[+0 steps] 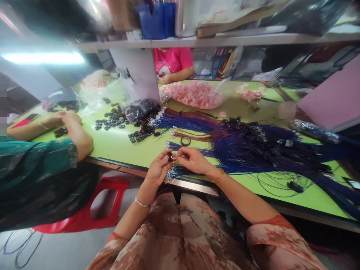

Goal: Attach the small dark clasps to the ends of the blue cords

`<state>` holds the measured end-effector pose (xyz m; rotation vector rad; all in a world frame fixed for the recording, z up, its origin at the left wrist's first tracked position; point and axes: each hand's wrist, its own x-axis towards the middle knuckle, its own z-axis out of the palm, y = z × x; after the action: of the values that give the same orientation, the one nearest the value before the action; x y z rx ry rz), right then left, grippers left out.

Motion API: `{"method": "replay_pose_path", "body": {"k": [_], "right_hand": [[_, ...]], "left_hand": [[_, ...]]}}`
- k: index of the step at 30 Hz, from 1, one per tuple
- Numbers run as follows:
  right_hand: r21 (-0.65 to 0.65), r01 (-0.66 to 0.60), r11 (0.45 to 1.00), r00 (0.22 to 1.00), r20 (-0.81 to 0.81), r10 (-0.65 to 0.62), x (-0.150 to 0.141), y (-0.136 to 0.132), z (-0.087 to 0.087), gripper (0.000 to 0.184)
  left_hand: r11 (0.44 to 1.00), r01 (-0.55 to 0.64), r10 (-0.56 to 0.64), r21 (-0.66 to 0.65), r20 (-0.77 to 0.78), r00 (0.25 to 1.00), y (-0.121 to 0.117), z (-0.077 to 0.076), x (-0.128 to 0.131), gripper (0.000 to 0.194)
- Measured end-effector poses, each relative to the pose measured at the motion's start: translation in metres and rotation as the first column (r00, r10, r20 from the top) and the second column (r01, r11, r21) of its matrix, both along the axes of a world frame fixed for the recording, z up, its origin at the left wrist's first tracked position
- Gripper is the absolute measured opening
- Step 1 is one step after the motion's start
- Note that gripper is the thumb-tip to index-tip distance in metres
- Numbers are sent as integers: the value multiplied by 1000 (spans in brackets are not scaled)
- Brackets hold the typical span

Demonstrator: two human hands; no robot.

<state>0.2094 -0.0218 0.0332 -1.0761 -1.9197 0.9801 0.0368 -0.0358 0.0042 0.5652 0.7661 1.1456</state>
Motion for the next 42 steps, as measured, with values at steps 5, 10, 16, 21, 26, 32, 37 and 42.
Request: {"method": "replay_pose_path", "body": {"k": [5,10,16,21,26,32,37,42], "right_hand": [[221,48,974,996,65,-64,1,-4,-7,4],[360,-2,933,989,138,-51,2,-7,-7,4],[447,-57,893,959,275,-76,2,-7,-10,6],[449,-81,890,941,328,-80,0,-8,-12,11],[439,-86,894,950,307,-60,-3,-7,-16,9],[352,-64,934,956,289,-44,-1,-6,-20,8],[357,-59,932,943,327,-66,-5,-9,-28,8],[390,-37,920,924,364,-117,-10,-13,-34,14]], "left_hand": [[1000,5,-5,-9,9,1000,-1,1,2,27],[1000,18,-18,-18,10,1000,-1,1,3,28],[999,35,-36,-15,-11,999,-2,0,3,28],[1000,12,-13,-17,-63,998,-3,0,4,32],[998,-54,50,-42,-100,994,-6,-3,9,33],[992,-111,104,-52,-137,985,-6,-8,11,37],[990,-140,134,-22,-179,975,-8,-10,14,39],[985,-174,174,22,-238,956,-13,-14,16,40]]}}
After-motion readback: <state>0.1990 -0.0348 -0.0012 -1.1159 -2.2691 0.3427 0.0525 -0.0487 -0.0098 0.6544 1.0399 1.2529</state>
